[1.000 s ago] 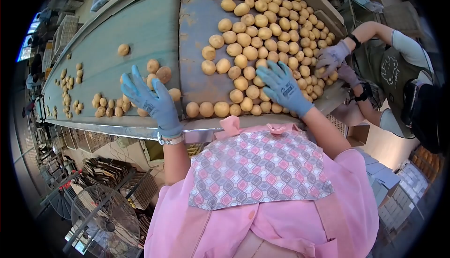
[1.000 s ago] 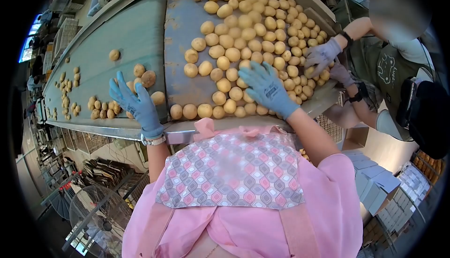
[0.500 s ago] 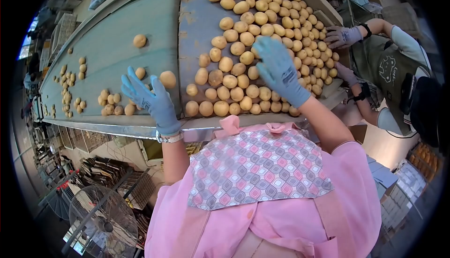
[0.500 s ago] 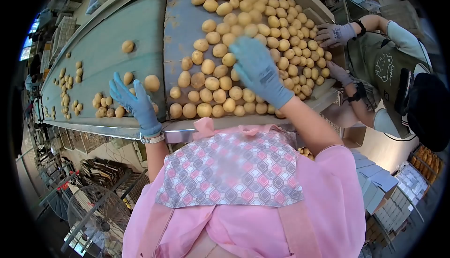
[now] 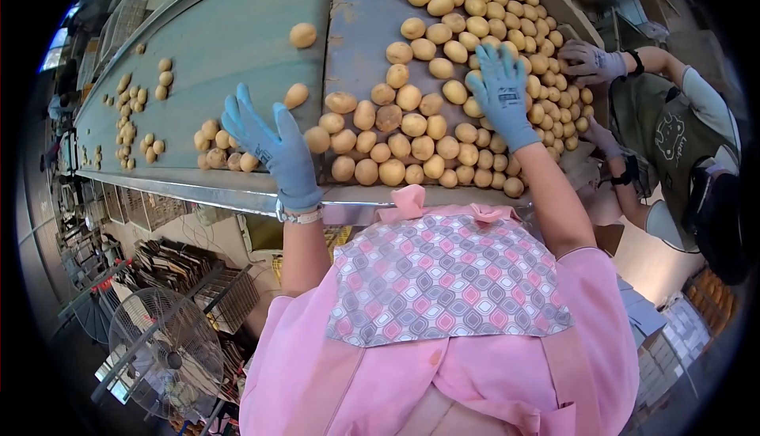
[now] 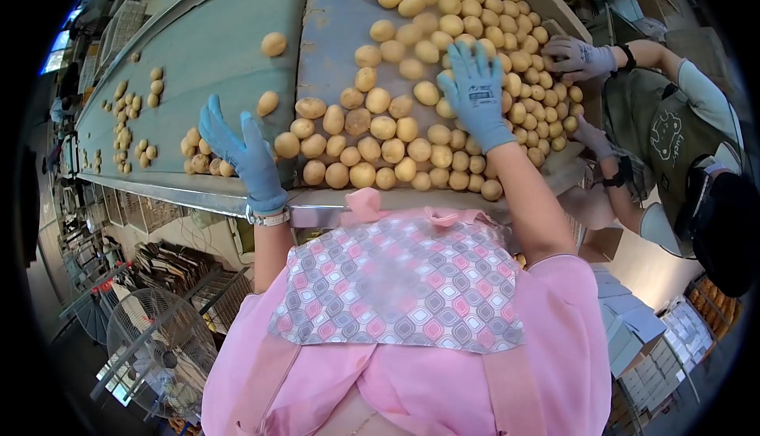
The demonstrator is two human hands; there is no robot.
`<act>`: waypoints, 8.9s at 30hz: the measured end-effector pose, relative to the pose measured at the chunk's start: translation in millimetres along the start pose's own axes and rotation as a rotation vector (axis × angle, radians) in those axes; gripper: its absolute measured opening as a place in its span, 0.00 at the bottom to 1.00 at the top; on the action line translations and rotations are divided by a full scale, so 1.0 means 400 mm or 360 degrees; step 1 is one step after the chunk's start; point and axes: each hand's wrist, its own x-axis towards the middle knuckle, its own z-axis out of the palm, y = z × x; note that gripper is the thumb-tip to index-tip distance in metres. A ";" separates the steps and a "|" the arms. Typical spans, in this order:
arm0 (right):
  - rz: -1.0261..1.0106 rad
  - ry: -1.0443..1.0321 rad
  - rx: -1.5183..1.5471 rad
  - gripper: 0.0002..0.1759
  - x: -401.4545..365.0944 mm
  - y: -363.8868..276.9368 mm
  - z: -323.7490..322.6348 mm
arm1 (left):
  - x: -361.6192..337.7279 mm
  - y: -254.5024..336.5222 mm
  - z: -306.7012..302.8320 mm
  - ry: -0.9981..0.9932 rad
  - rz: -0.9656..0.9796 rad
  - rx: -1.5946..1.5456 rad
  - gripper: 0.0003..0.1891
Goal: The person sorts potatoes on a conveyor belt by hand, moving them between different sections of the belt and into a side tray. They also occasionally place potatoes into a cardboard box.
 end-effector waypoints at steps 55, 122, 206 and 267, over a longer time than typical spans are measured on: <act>0.0469 -0.0850 0.2117 0.22 0.218 -0.380 -0.347 | 0.098 0.084 -0.183 -0.1248 -0.0179 -0.1157 0.25; -0.0340 -0.0383 0.0728 0.27 0.270 -0.774 -0.345 | 0.268 -0.663 -0.847 0.0885 -0.0856 -0.0990 0.31; -0.0812 -0.0525 0.0167 0.19 0.395 -0.800 -0.359 | -0.239 -1.419 -0.929 0.1437 -0.2316 -0.1377 0.26; 0.0874 -0.0566 0.0278 0.16 -0.767 -0.527 -0.255 | 0.267 -0.322 -0.789 -0.1118 0.0737 0.0279 0.12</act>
